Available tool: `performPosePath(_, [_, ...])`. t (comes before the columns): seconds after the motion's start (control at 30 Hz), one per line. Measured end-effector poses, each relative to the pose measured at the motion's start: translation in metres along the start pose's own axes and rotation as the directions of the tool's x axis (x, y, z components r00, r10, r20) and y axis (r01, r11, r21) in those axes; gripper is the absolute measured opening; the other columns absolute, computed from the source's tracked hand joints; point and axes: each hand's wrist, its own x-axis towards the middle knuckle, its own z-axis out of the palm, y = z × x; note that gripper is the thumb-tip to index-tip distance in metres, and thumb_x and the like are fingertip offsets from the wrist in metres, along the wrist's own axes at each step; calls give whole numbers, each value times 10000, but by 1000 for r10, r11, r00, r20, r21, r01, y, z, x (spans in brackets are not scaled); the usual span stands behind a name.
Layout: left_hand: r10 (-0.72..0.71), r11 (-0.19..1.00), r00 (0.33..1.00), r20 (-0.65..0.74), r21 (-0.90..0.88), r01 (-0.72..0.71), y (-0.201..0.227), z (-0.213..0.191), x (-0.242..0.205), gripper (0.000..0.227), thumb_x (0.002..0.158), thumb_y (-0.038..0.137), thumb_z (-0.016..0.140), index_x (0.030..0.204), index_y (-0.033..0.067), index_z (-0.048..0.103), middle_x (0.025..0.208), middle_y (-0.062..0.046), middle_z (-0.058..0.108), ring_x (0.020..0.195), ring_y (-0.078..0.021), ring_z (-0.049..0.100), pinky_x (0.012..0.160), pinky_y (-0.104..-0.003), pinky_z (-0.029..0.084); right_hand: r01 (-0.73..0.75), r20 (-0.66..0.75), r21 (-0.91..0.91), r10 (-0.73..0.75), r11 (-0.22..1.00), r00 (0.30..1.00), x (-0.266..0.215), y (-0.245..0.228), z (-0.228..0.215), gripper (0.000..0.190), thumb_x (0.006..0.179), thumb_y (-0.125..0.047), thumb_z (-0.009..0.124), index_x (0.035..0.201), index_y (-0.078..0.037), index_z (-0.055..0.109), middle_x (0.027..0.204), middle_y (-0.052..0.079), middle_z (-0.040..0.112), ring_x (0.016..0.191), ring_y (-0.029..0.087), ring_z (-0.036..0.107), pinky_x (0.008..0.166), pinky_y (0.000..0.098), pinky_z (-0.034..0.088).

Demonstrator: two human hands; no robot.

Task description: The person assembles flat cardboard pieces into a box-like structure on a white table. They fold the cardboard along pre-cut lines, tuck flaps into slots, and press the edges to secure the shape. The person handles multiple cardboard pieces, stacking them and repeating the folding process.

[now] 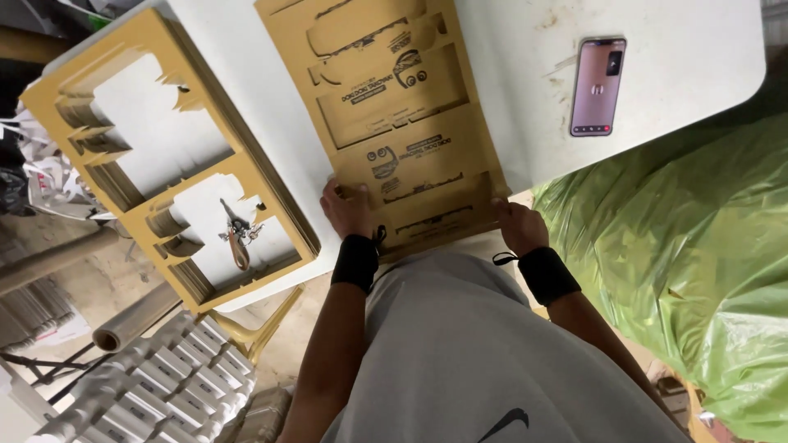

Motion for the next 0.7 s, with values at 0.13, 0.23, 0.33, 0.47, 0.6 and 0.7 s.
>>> performPosePath(0.13, [22, 998, 1000, 8, -55, -21, -1, -3, 7, 646, 864, 423, 806, 1408, 281, 488, 1286, -38, 466, 1234, -271, 561, 1053, -439, 507, -215, 85, 202, 201, 956, 976, 15, -3, 0, 734, 1023, -733, 331, 1009, -132, 753, 943, 109, 786, 1011, 383, 730, 902, 535, 568])
performPosePath(0.23, [18, 994, 1000, -4, -105, -18, 3, -8, 6, 586, 861, 457, 837, 1344, 303, 543, 1263, -12, 510, 1239, -259, 581, 1048, -437, 512, -247, 112, 209, 228, 946, 967, 21, 3, 6, 812, 979, -806, 326, 1051, -125, 763, 976, 134, 784, 1044, 417, 714, 909, 549, 549])
performPosePath(0.33, [37, 991, 999, 32, -130, -33, 22, -25, -8, 560, 915, 385, 802, 1355, 181, 522, 1290, -113, 518, 1283, -352, 556, 1103, -492, 472, -277, 108, 250, 257, 928, 960, 13, -5, -2, 820, 935, -854, 356, 1071, -159, 769, 993, 124, 779, 1081, 424, 690, 926, 557, 535])
performPosePath(0.47, [54, 981, 995, 83, -192, -38, 26, -28, -5, 628, 896, 530, 797, 1321, 145, 543, 1241, -124, 559, 1251, -346, 583, 1065, -487, 494, -277, 98, 306, 259, 911, 961, -10, -33, -30, 844, 938, -825, 364, 1097, -94, 753, 1043, 217, 750, 1140, 473, 648, 992, 567, 498])
performPosePath(0.6, [108, 982, 990, 85, -166, -93, 9, -20, 18, 481, 968, 441, 712, 1281, 98, 585, 1164, -136, 616, 1180, -340, 632, 1014, -480, 518, -272, 89, 334, 257, 902, 962, -15, -39, -31, 848, 958, -802, 382, 1108, -47, 739, 1087, 293, 725, 1195, 507, 610, 1046, 575, 468])
performPosePath(0.7, [103, 982, 990, 95, -166, -86, 14, -23, 11, 427, 994, 395, 677, 1285, 106, 559, 1223, -149, 582, 1230, -371, 596, 1052, -502, 489, -264, 67, 352, 257, 898, 964, -6, -27, -17, 881, 962, -822, 360, 1090, -38, 741, 1068, 300, 724, 1178, 518, 618, 1027, 581, 476])
